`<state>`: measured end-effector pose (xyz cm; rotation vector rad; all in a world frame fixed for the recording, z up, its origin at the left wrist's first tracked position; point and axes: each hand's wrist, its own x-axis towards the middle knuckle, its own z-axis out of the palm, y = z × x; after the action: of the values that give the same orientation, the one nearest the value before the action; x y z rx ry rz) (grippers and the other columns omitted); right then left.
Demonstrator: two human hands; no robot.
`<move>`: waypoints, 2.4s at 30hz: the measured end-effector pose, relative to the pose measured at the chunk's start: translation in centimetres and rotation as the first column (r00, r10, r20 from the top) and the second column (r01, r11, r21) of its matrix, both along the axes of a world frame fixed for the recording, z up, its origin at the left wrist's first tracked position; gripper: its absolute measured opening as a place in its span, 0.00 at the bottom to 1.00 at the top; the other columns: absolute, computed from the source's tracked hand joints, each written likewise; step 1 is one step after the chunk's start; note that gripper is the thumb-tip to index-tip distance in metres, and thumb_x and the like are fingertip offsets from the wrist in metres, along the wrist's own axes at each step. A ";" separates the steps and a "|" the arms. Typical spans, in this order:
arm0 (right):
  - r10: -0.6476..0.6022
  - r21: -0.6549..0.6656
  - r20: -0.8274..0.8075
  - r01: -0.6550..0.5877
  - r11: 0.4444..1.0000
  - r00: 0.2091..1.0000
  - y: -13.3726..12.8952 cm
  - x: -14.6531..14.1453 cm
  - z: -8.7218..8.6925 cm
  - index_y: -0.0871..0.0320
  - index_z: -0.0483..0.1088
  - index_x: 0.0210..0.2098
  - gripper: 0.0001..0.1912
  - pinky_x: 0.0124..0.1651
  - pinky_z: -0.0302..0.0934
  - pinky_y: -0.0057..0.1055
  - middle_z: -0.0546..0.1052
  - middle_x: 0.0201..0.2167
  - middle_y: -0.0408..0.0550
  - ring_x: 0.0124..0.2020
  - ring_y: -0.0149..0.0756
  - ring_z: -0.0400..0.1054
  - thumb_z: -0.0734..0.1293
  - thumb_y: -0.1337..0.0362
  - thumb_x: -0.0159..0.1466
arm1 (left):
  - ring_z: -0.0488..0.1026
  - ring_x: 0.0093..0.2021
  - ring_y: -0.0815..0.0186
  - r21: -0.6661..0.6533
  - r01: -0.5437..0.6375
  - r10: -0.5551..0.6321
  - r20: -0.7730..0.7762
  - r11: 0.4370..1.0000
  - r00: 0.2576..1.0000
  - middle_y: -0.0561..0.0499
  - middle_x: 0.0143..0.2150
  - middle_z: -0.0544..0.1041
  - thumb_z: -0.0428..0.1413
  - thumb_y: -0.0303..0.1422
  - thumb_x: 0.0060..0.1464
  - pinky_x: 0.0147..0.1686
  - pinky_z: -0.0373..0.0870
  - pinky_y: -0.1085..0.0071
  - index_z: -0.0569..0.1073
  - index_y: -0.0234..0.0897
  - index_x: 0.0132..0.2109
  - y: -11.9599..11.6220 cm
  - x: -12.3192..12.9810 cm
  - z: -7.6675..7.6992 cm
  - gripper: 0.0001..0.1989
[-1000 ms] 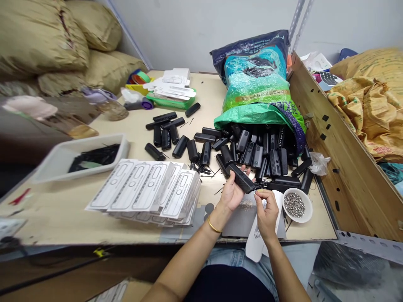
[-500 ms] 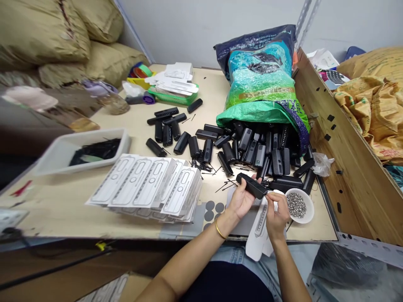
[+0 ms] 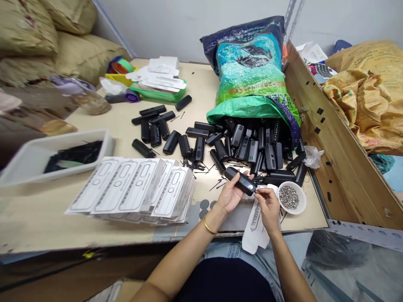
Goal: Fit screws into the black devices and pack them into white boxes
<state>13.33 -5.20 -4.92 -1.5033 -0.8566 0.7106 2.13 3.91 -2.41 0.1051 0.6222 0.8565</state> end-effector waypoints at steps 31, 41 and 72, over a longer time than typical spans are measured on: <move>0.433 -0.440 0.808 -0.079 0.894 0.400 -1.7 6.2 1.6 0.57 0.69 0.38 0.07 0.51 0.52 0.48 0.75 0.36 0.51 0.44 0.47 0.63 0.67 0.66 0.59 | 0.74 0.44 0.58 0.460 0.142 0.098 -0.460 0.877 0.882 0.46 0.43 0.76 0.63 0.30 0.46 0.50 0.67 0.59 0.67 0.39 0.51 0.4 -2.2 -1.7 0.24; 0.810 -0.793 0.511 -0.206 0.573 0.287 4.0 8.7 2.3 0.58 0.66 0.23 0.08 0.43 0.48 0.38 0.74 0.28 0.47 0.38 0.42 0.63 0.71 0.69 0.52 | 0.64 0.57 0.54 0.551 0.171 0.286 -0.644 0.817 0.709 0.46 0.47 0.71 0.67 0.23 0.34 0.62 0.51 0.57 0.69 0.38 0.48 5.8 0.1 -2.6 0.30; 0.693 -0.394 0.495 -0.575 0.717 0.525 5.4 8.9 5.3 0.56 0.66 0.25 0.12 0.47 0.54 0.39 0.72 0.28 0.43 0.35 0.36 0.64 0.64 0.56 0.61 | 0.68 0.49 0.54 0.389 0.569 -0.405 -0.428 0.725 0.808 0.40 0.50 0.69 0.59 0.41 0.50 0.52 0.63 0.55 0.67 0.36 0.55 -4.5 -1.2 1.5 0.26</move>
<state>22.28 0.21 0.40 -1.5992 -1.9851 0.8456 0.94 -0.60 -0.89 0.8728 0.6118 0.4511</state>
